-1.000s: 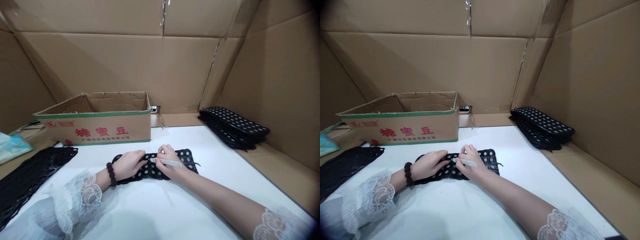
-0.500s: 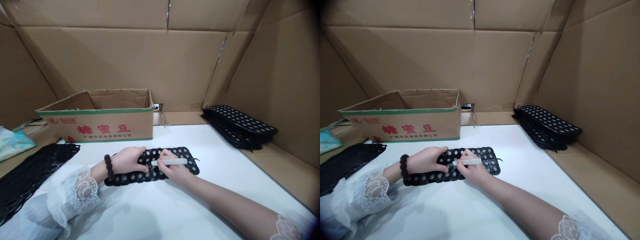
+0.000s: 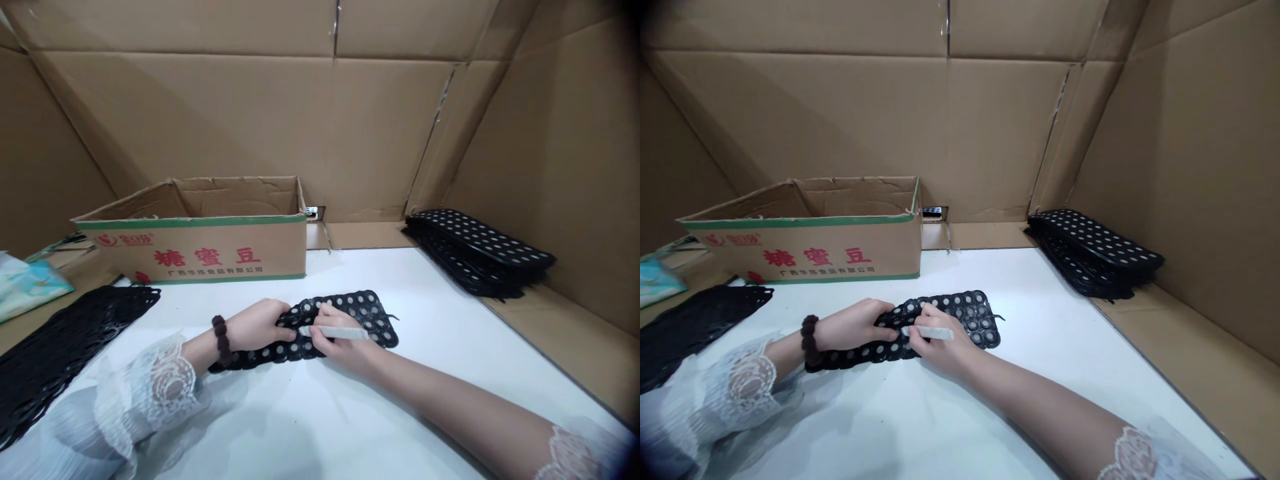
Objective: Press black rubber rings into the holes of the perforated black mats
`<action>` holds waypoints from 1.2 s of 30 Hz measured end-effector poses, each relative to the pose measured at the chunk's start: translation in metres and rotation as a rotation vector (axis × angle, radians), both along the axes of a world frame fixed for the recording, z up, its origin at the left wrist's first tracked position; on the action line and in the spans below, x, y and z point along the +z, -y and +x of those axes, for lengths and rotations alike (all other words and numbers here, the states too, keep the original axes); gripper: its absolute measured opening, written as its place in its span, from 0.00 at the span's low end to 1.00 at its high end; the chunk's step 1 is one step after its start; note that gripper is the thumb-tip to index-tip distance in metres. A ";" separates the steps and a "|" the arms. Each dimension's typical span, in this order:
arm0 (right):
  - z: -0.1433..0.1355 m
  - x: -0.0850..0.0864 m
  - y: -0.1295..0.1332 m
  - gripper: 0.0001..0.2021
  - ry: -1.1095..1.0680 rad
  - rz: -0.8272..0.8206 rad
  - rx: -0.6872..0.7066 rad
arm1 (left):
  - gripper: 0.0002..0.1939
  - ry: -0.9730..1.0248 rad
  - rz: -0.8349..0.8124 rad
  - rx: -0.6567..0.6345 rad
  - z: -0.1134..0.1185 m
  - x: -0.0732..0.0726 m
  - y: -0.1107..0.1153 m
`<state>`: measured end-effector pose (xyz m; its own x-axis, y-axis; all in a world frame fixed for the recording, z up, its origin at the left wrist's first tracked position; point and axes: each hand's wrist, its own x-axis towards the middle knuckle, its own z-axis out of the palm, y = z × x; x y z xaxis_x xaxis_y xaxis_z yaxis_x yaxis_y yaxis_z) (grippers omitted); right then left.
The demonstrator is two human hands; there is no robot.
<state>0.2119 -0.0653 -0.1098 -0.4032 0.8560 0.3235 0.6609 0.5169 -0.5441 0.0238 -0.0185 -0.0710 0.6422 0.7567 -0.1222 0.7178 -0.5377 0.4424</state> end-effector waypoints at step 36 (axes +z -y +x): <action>-0.007 -0.001 0.005 0.17 -0.122 -0.053 0.046 | 0.11 -0.081 -0.195 0.038 0.002 0.014 0.013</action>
<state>0.2053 -0.0698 -0.1103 -0.4027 0.8548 0.3273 0.5645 0.5134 -0.6463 0.0260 -0.0316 -0.0572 0.5958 0.7370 -0.3190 0.7734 -0.4196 0.4752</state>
